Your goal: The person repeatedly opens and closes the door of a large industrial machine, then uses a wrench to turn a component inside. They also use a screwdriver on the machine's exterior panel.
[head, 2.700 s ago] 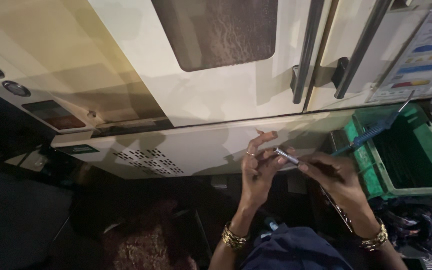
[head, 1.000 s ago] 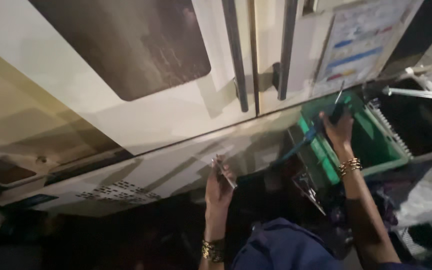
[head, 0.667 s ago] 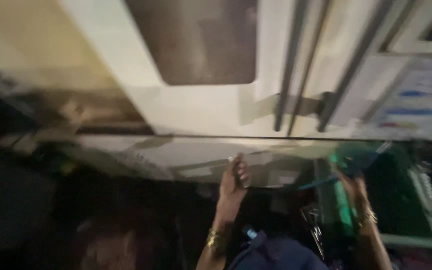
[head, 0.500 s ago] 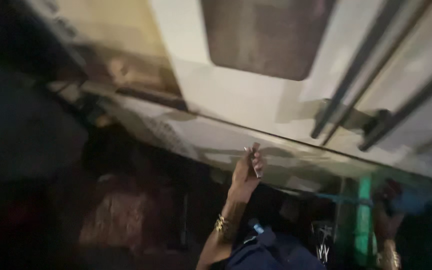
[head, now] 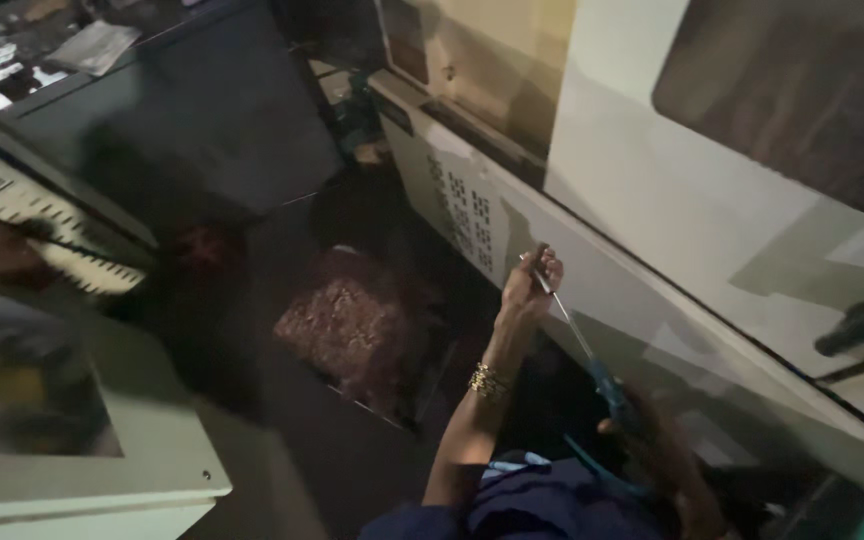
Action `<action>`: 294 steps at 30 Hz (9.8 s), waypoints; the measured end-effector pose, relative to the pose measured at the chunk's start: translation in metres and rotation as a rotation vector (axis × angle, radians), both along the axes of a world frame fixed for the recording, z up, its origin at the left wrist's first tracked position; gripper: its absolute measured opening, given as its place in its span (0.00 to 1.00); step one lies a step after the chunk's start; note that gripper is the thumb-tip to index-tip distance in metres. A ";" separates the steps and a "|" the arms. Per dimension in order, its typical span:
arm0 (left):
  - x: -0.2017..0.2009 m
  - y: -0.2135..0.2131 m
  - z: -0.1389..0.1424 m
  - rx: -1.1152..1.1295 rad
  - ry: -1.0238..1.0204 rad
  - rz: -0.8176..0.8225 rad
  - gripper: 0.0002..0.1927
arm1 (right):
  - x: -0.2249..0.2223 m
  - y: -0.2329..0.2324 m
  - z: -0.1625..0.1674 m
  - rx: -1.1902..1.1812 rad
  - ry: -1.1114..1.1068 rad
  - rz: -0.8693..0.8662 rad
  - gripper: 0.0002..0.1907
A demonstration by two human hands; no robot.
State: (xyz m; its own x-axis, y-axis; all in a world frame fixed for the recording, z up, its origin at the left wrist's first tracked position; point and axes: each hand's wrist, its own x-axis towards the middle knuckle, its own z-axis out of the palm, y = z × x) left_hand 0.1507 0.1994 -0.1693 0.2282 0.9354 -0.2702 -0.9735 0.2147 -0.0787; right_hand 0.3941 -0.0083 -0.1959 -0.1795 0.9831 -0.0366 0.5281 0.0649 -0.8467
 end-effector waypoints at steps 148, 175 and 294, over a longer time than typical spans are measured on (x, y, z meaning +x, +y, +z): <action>-0.065 -0.002 0.086 1.076 2.046 0.635 0.14 | -0.076 0.037 0.137 -0.076 -0.080 -0.295 0.29; -0.035 -0.030 0.091 1.060 1.842 0.385 0.20 | -0.014 0.010 0.019 0.055 -0.149 -0.556 0.28; 0.139 -0.127 0.147 1.741 1.084 0.059 0.12 | 0.031 -0.176 0.223 0.490 -0.388 -0.781 0.20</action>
State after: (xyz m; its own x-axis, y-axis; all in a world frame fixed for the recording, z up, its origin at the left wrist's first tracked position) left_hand 0.2898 0.0720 -0.0221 0.5880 0.3019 0.7504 -0.4794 -0.6171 0.6240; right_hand 0.4246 -0.1839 0.0269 0.4612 0.7427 0.4854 0.8061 -0.1221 -0.5791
